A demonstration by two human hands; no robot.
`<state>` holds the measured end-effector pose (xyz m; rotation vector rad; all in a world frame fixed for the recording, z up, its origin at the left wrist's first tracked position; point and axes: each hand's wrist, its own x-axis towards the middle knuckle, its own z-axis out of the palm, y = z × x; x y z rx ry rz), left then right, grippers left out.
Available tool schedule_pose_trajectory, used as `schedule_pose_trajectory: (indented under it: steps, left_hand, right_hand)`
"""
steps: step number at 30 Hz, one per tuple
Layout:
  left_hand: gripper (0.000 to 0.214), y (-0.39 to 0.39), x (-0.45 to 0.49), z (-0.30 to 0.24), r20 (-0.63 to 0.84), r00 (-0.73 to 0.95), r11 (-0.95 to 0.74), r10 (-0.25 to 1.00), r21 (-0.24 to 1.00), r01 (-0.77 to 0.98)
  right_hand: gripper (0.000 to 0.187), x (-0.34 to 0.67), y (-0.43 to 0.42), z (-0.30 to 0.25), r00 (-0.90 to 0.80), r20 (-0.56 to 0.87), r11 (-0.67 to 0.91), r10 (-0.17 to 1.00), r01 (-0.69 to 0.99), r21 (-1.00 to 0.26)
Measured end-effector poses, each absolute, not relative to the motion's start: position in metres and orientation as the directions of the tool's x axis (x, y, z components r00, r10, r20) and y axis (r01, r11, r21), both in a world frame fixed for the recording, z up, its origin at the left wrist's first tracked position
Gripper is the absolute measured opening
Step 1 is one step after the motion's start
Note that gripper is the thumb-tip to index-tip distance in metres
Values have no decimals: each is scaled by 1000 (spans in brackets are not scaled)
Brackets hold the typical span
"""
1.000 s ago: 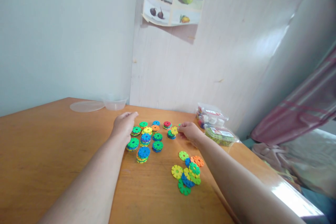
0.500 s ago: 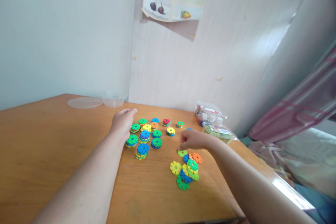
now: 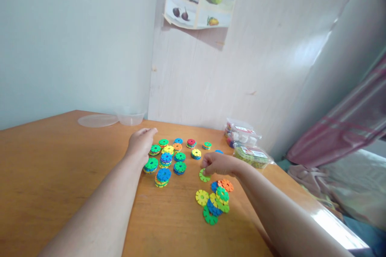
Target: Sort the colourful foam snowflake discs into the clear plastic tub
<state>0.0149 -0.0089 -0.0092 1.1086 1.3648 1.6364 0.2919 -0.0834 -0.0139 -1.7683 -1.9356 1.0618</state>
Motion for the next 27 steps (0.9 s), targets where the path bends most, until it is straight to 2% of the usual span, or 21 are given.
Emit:
schedule_pose_trajectory:
  steps: [3,7,13,19,27]
  left_hand:
    - [24,-10,14,-9,168,-366,-179,915,984,3]
    - [22,-10,14,-8,173,-359,-189,917,982,-9]
    - [20,-11,15,-7,163,-358,-183,919,983,-21]
    - [21,-12,16,-7,160,-356,-174,921,985,-8]
    - [19,-13,16,-7,175,-354,-190,919,982,-9]
  right_hand:
    - [11,288,-70,-20,-89,-154,-65,984,628,-775]
    - [12,281,-50,-25,102,-40,-88,994,522,-848]
    - [13,280,-40,-31,203,-19,-120,979,496,-860]
    - [5,282,-52,-30,152,-24,-108,988,576,-810]
    - [9,276,-62,-34,-5,-86,-51,996,767,-640]
